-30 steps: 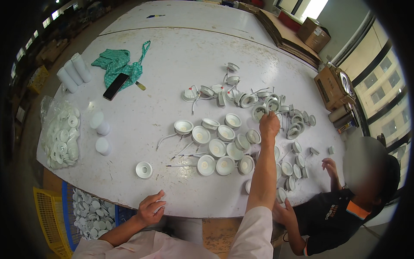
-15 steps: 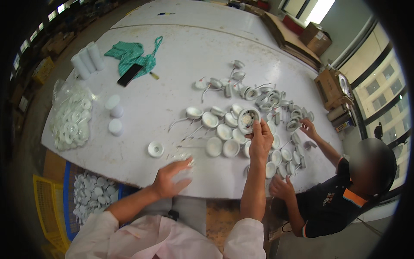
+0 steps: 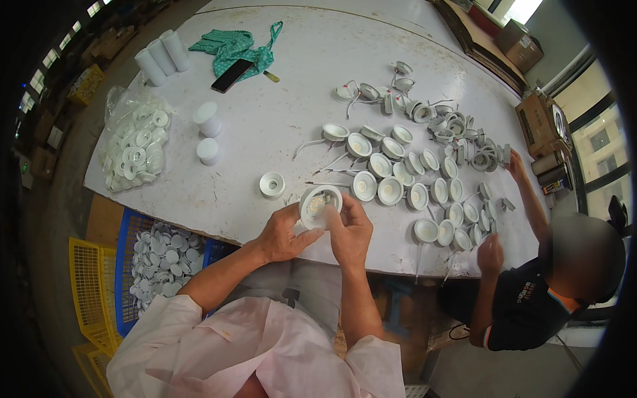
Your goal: The person assembles small LED light fixtures by fitting plastic housings and round covers onto LED modules by hand.
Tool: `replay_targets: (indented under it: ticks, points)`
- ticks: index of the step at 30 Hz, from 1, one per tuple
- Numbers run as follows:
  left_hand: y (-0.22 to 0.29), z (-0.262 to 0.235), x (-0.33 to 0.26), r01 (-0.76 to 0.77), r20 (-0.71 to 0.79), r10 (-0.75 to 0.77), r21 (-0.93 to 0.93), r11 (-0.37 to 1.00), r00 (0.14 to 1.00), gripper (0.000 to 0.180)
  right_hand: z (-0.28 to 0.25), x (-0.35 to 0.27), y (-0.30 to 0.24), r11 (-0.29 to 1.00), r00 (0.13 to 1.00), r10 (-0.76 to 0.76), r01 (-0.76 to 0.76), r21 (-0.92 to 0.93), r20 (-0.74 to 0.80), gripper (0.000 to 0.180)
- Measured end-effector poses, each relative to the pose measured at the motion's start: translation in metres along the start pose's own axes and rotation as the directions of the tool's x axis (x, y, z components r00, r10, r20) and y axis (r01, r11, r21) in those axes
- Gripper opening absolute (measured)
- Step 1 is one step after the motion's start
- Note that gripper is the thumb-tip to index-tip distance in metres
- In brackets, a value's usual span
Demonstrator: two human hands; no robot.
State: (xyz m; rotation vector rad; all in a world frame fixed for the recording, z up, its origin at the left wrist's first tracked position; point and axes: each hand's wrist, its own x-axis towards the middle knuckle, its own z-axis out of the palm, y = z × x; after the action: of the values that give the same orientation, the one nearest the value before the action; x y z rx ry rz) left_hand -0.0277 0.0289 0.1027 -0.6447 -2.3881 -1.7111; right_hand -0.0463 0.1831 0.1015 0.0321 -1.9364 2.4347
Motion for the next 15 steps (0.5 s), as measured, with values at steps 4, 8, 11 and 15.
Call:
replay_targets:
  ticks: [4, 8, 11, 15]
  points:
    - [0.003, -0.004, -0.029, 0.194, -0.002, -0.195, -0.095, 0.976, 0.981, 0.047, 0.003, -0.005, 0.013, 0.953, 0.996, -0.068, 0.081, -0.292, 0.052, 0.021]
    - [-0.013, -0.004, -0.060, 0.373, -0.045, -0.395, -0.246, 0.895, 0.918, 0.044, 0.020, -0.018, 0.030, 0.920, 0.989, -0.115, 0.142, -0.364, 0.095, 0.016]
    - [-0.027, -0.010, -0.076, 0.462, -0.025, -0.496, -0.326, 0.825, 0.868, 0.040, 0.031, -0.023, 0.055, 0.954, 0.993, -0.034, 0.067, -0.292, 0.115, 0.013]
    - [-0.046, -0.029, -0.097, 0.489, -0.034, -0.598, -0.540, 0.685, 0.801, 0.040, 0.046, -0.006, 0.061, 0.941, 0.954, 0.231, -0.168, -0.293, 0.192, 0.025]
